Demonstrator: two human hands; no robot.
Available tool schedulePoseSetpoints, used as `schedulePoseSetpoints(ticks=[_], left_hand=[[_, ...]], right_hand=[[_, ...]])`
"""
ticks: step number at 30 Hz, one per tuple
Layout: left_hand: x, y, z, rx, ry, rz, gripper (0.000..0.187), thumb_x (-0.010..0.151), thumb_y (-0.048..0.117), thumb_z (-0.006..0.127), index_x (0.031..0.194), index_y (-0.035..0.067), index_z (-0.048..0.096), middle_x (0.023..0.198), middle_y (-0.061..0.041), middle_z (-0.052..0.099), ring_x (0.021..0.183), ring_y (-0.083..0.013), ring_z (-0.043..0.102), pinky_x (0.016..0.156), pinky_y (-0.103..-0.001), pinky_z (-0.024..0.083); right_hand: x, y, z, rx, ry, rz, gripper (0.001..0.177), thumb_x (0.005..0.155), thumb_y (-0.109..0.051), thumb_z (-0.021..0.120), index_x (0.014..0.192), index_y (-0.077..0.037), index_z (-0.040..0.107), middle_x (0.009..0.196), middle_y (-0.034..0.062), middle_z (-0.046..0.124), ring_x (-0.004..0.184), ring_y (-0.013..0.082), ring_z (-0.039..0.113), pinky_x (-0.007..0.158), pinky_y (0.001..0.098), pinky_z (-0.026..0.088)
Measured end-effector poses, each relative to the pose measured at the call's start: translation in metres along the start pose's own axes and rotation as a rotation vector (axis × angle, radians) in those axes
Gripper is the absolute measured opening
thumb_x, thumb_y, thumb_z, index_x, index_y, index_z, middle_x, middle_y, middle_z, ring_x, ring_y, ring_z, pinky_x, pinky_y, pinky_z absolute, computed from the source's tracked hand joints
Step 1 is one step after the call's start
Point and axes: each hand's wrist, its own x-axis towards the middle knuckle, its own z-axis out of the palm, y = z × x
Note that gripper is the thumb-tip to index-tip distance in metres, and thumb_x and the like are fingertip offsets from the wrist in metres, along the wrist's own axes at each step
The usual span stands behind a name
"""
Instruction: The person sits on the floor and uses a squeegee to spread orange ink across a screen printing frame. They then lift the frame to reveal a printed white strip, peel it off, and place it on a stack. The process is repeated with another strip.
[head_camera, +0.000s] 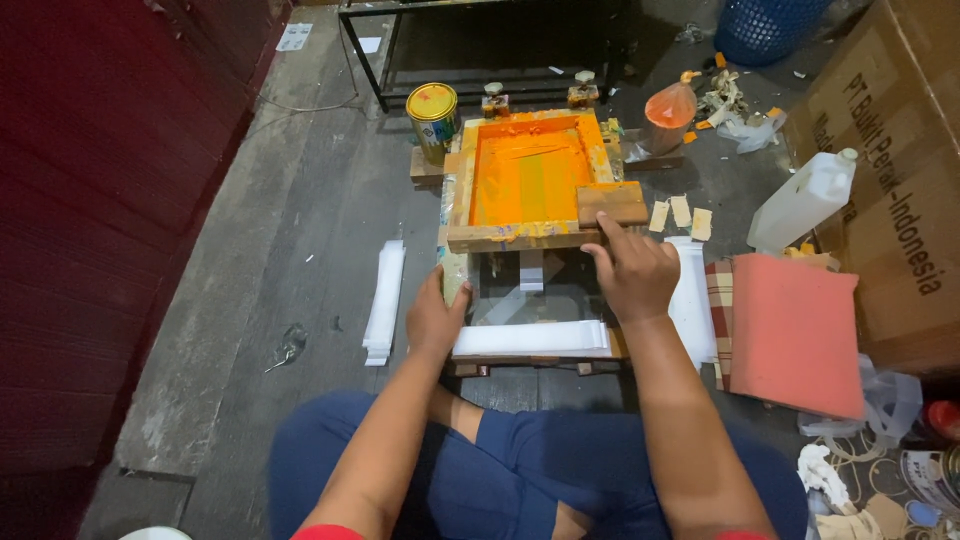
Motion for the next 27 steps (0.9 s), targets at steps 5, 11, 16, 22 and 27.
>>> schedulePoseSetpoints(ticks=[5,11,16,22,27], left_hand=[[0.0,-0.001,0.0,-0.003,0.008,0.009,0.069,0.101,0.05,0.055,0.153,0.006,0.043,0.137,-0.021,0.061,0.127,-0.039,0.063,0.103,-0.052,0.051],[0.007,-0.009,0.006,-0.013,0.031,0.017,0.067,0.101,0.047,0.057,0.152,0.006,0.045,0.134,-0.022,0.063,0.124,-0.0396,0.064,0.102,-0.052,0.051],[0.01,-0.017,0.011,-0.057,0.069,0.086,0.061,0.106,0.045,0.049,0.148,0.001,0.048,0.134,-0.027,0.062,0.124,-0.0439,0.062,0.102,-0.054,0.05],[0.017,-0.033,0.021,-0.036,0.179,0.153,0.05,0.105,0.043,0.052,0.136,0.005,0.06,0.129,-0.021,0.063,0.121,-0.0414,0.061,0.101,-0.051,0.049],[0.022,-0.045,0.028,0.028,0.333,0.231,0.024,0.096,0.036,0.068,0.113,0.018,0.071,0.115,-0.004,0.064,0.113,-0.0285,0.06,0.097,-0.046,0.044]], right_hand=[[0.022,-0.018,-0.018,-0.031,-0.028,0.037,0.049,0.094,-0.043,0.076,0.138,-0.02,0.07,0.055,0.0004,0.061,0.046,0.0188,0.061,0.057,0.0313,0.045],[0.051,-0.021,-0.018,-0.091,-0.024,0.035,0.053,0.097,-0.039,0.074,0.145,-0.019,0.066,0.052,0.0022,0.061,0.043,0.0198,0.061,0.051,0.031,0.045],[0.077,-0.019,-0.017,-0.1,-0.05,0.05,0.057,0.099,-0.038,0.074,0.152,-0.021,0.061,0.06,0.0044,0.066,0.055,0.0227,0.07,0.055,0.0345,0.052],[0.079,-0.03,-0.03,-0.062,-0.08,0.091,0.057,0.101,-0.037,0.073,0.154,-0.024,0.06,0.065,0.0092,0.068,0.061,0.0277,0.071,0.058,0.0393,0.055],[0.076,-0.029,-0.03,0.024,-0.096,0.139,0.056,0.099,-0.033,0.076,0.152,-0.024,0.062,0.069,0.0067,0.071,0.064,0.0248,0.071,0.062,0.0356,0.057]])
